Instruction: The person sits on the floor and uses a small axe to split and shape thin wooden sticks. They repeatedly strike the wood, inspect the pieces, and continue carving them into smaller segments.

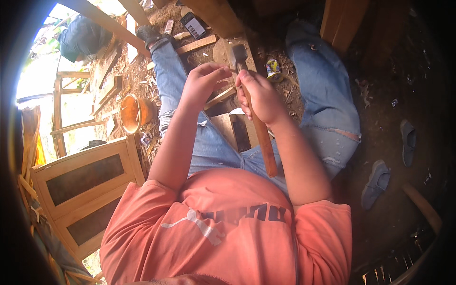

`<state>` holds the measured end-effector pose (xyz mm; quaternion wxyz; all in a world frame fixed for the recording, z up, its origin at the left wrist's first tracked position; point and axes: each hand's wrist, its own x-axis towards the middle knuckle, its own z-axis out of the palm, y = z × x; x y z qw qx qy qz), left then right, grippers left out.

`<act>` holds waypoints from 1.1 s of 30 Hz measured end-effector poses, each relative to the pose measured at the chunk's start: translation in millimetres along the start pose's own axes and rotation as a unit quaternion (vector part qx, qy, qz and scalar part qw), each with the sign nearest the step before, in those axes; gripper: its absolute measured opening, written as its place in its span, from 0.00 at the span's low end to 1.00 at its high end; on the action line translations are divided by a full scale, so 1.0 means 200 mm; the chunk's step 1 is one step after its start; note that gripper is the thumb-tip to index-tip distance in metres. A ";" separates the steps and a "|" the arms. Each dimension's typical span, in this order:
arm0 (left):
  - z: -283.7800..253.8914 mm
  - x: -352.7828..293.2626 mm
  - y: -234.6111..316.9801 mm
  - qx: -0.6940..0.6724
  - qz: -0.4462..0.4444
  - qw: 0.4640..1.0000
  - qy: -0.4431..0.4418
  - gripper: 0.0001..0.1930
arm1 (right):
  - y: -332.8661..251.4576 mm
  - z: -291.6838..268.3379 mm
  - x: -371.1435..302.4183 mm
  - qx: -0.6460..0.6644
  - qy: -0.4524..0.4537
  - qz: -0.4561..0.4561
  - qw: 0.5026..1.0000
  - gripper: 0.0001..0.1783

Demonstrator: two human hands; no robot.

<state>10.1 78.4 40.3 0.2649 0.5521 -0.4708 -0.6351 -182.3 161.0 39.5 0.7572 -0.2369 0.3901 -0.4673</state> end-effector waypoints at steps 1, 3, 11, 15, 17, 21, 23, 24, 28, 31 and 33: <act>0.01 -0.01 0.00 -0.010 -0.001 1.000 0.004 0.14 | 0.04 -0.02 0.02 -0.015 0.007 0.007 1.000 0.20; 0.00 -0.01 0.00 -0.022 -0.009 1.000 0.004 0.13 | 0.06 -0.03 0.03 -0.017 0.012 0.012 1.000 0.20; 0.01 0.03 -0.03 -0.036 0.029 0.999 -0.003 0.10 | -0.01 -0.02 -0.01 -0.012 -0.001 -0.025 1.000 0.20; 0.01 0.05 -0.02 -0.010 0.041 0.999 -0.012 0.11 | 0.02 -0.03 0.02 0.004 0.003 -0.001 1.000 0.20; 0.00 0.05 -0.02 0.031 0.056 0.998 -0.010 0.12 | -0.05 0.00 -0.02 0.012 -0.011 -0.010 1.000 0.20; 0.02 0.04 0.02 0.099 0.098 0.990 0.023 0.11 | -0.02 -0.01 0.00 0.000 -0.010 -0.007 1.000 0.20; 0.01 0.04 0.01 0.115 0.099 0.988 0.020 0.11 | 0.00 -0.02 0.01 0.007 0.001 0.005 1.000 0.21; 0.01 0.03 0.01 0.122 0.100 0.987 0.019 0.11 | 0.00 -0.01 0.01 0.010 0.005 0.013 1.000 0.21; 0.04 -0.02 0.05 0.111 0.061 0.992 0.021 0.13 | -0.07 0.01 -0.03 0.005 -0.019 -0.030 0.999 0.21; 0.06 -0.01 0.07 0.115 0.054 0.992 0.022 0.13 | 0.02 -0.03 0.02 0.008 0.013 0.007 1.000 0.21; 0.04 0.01 0.03 0.062 0.056 0.996 0.018 0.14 | 0.03 -0.03 0.03 0.011 0.029 0.019 0.999 0.20</act>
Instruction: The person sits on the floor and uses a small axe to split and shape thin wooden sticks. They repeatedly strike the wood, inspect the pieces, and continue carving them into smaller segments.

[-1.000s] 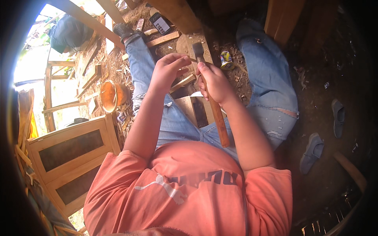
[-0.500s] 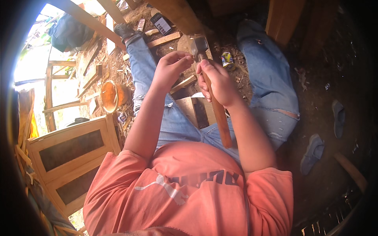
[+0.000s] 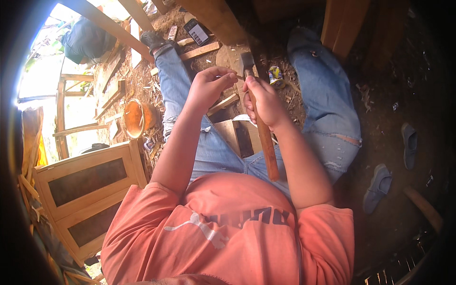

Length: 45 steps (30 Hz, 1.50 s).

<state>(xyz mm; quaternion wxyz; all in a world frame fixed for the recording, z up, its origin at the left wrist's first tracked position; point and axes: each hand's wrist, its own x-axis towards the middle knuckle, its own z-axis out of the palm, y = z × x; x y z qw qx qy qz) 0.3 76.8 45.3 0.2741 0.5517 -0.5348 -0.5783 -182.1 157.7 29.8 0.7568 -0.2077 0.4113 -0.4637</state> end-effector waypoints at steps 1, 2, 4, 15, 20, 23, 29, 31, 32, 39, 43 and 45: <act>-0.01 0.01 -0.01 0.019 0.013 1.000 -0.003 0.13 | -0.01 0.00 -0.01 0.008 -0.012 -0.017 1.000 0.20; -0.01 0.01 -0.01 0.037 0.022 0.999 -0.004 0.13 | -0.03 0.01 -0.03 0.016 -0.024 -0.030 0.999 0.20; -0.01 0.00 0.01 0.059 0.022 0.998 -0.003 0.13 | -0.08 0.02 -0.06 0.021 -0.042 -0.046 0.998 0.20; -0.02 0.02 -0.01 0.035 0.021 0.999 -0.004 0.13 | -0.11 0.04 -0.07 0.019 -0.054 -0.055 0.997 0.21; -0.01 0.00 -0.01 0.073 0.029 0.997 0.013 0.13 | -0.07 0.04 -0.07 0.022 -0.049 -0.042 0.998 0.21; -0.01 0.00 -0.02 0.052 0.036 0.998 0.019 0.12 | -0.11 0.06 -0.11 0.007 -0.048 -0.074 0.996 0.21; 0.01 -0.02 0.01 0.087 0.041 0.995 0.020 0.11 | -0.06 0.04 -0.07 -0.005 -0.035 -0.040 0.999 0.22; -0.01 -0.02 -0.01 0.080 0.036 0.996 0.022 0.11 | -0.11 0.06 -0.10 0.012 -0.055 -0.066 0.996 0.22; 0.00 -0.01 0.01 0.082 0.034 0.996 0.018 0.11 | -0.13 0.05 -0.11 0.006 -0.063 -0.080 0.995 0.21; 0.00 -0.05 0.02 0.102 0.040 0.994 0.024 0.11 | -0.11 0.06 -0.09 0.001 -0.041 -0.044 0.998 0.21; 0.00 -0.03 0.02 0.098 0.026 0.995 0.012 0.11 | -0.05 0.03 -0.05 -0.017 -0.021 -0.024 0.999 0.20; 0.00 -0.07 0.04 0.130 0.021 0.991 0.026 0.11 | -0.05 0.05 -0.06 -0.016 -0.028 -0.032 0.999 0.20</act>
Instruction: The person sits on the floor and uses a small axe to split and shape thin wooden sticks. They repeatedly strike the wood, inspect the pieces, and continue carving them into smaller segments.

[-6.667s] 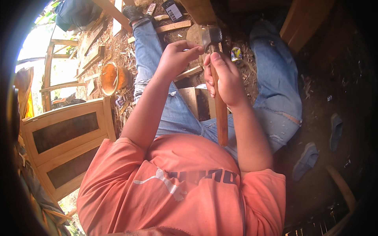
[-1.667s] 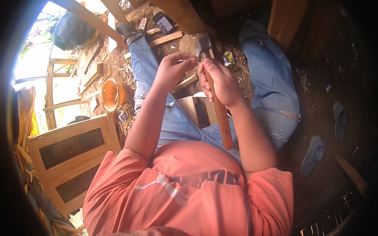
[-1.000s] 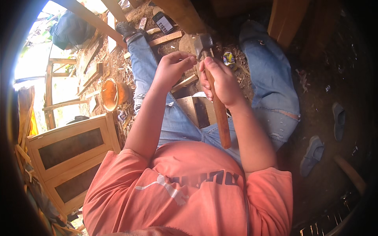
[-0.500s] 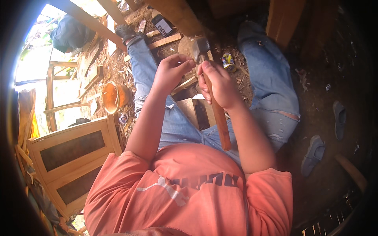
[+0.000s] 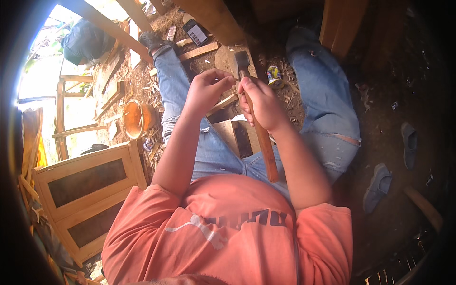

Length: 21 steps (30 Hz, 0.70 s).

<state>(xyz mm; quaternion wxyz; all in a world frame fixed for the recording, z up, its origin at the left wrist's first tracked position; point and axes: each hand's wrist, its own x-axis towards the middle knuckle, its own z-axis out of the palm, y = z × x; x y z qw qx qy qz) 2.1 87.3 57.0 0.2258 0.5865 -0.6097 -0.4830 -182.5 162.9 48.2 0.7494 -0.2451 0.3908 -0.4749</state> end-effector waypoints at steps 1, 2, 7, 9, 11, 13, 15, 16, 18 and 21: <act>0.01 0.02 -0.03 -0.007 0.038 0.999 0.004 0.11 | -0.03 0.00 -0.02 0.007 -0.010 -0.014 1.000 0.20; 0.01 0.02 -0.03 -0.021 0.019 1.000 -0.003 0.11 | -0.05 0.01 -0.04 0.017 -0.019 -0.022 0.999 0.20; 0.01 0.04 -0.06 -0.055 0.006 0.998 -0.011 0.12 | 0.00 -0.01 0.00 -0.003 -0.009 0.005 1.000 0.20; 0.00 0.00 -0.03 -0.046 -0.011 0.999 -0.004 0.11 | -0.05 0.02 -0.02 0.006 -0.016 -0.007 1.000 0.20; 0.00 0.02 -0.01 -0.071 -0.011 0.997 -0.012 0.11 | -0.08 0.02 -0.04 0.010 -0.024 -0.028 0.999 0.20; 0.01 0.02 -0.02 -0.081 -0.007 0.996 -0.020 0.10 | -0.01 0.00 -0.02 0.008 -0.014 -0.001 1.000 0.20; 0.00 0.01 -0.02 -0.056 -0.016 0.998 -0.003 0.10 | -0.01 0.01 0.00 0.001 -0.011 0.011 1.000 0.20; 0.00 0.02 -0.01 -0.044 -0.021 0.999 0.005 0.09 | -0.02 0.01 -0.01 0.001 -0.012 0.000 1.000 0.20; 0.00 0.02 -0.02 -0.065 -0.007 0.998 -0.002 0.09 | -0.06 0.03 -0.03 0.009 -0.020 -0.010 1.000 0.20; 0.00 0.02 -0.01 -0.036 0.001 0.999 -0.001 0.10 | -0.02 0.00 -0.02 0.001 -0.015 0.003 1.000 0.20</act>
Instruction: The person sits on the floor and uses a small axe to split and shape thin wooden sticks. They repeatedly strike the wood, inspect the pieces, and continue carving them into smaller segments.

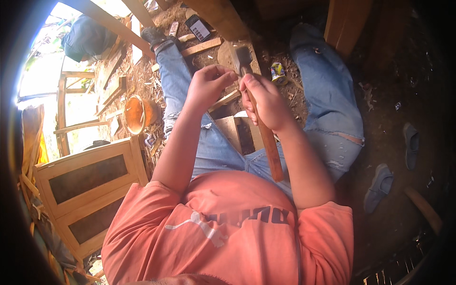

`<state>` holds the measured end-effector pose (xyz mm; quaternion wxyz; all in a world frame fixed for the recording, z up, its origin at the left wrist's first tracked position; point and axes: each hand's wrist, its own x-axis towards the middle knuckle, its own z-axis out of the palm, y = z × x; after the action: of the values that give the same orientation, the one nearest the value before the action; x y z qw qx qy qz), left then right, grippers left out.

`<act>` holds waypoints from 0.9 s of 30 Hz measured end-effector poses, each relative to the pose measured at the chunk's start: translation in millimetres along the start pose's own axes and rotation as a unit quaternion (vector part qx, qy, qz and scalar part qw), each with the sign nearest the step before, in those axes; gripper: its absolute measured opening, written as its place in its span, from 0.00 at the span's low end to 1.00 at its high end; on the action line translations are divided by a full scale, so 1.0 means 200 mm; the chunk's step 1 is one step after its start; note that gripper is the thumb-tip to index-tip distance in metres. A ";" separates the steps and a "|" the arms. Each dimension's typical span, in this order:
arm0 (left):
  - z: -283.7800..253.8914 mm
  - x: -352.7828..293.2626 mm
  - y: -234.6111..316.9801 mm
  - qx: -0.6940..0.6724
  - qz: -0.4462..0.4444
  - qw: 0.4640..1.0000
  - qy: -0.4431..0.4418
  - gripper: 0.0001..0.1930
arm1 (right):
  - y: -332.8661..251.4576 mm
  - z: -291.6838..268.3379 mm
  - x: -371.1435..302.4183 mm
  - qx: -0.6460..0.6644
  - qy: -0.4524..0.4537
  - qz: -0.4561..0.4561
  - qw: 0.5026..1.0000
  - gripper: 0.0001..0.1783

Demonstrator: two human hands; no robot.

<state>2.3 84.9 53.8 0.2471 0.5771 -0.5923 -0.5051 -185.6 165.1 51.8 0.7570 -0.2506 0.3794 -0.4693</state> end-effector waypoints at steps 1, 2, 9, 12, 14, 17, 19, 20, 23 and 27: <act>0.00 0.00 0.01 0.019 0.004 1.000 0.003 0.10 | 0.02 -0.02 0.02 -0.004 0.004 0.006 1.000 0.20; -0.01 0.00 0.00 0.023 0.002 1.000 0.006 0.11 | 0.02 0.00 0.01 -0.008 0.008 0.016 1.000 0.21; -0.02 -0.04 -0.02 0.037 0.010 0.999 0.018 0.11 | 0.02 0.02 0.02 -0.019 0.016 0.044 0.999 0.20; -0.02 -0.01 -0.06 -0.005 0.001 1.000 -0.001 0.11 | -0.02 0.01 -0.02 0.004 -0.010 0.004 1.000 0.20; -0.02 -0.01 -0.04 0.006 0.000 1.000 0.001 0.11 | -0.01 0.01 0.00 0.000 -0.008 0.008 1.000 0.20; -0.03 -0.01 0.00 0.035 0.015 0.999 0.011 0.11 | 0.02 0.01 0.04 0.004 0.015 0.038 0.999 0.20; -0.03 0.00 -0.02 0.019 0.017 1.000 0.007 0.11 | -0.03 0.02 0.01 0.000 0.003 0.007 1.000 0.20; -0.03 0.01 -0.01 -0.001 -0.001 1.000 -0.008 0.10 | -0.05 0.03 -0.01 -0.001 0.000 -0.008 1.000 0.20; -0.04 0.01 0.02 0.049 -0.019 0.998 -0.020 0.11 | 0.03 -0.02 0.04 -0.024 0.017 0.039 0.999 0.20; -0.04 0.02 -0.05 -0.014 0.022 1.000 -0.007 0.11 | 0.01 0.02 0.00 -0.023 0.008 0.005 1.000 0.22</act>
<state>12.5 79.4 47.0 0.2625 0.5566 -0.5995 -0.5118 -180.7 165.5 52.6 0.7502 -0.2626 0.3973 -0.4586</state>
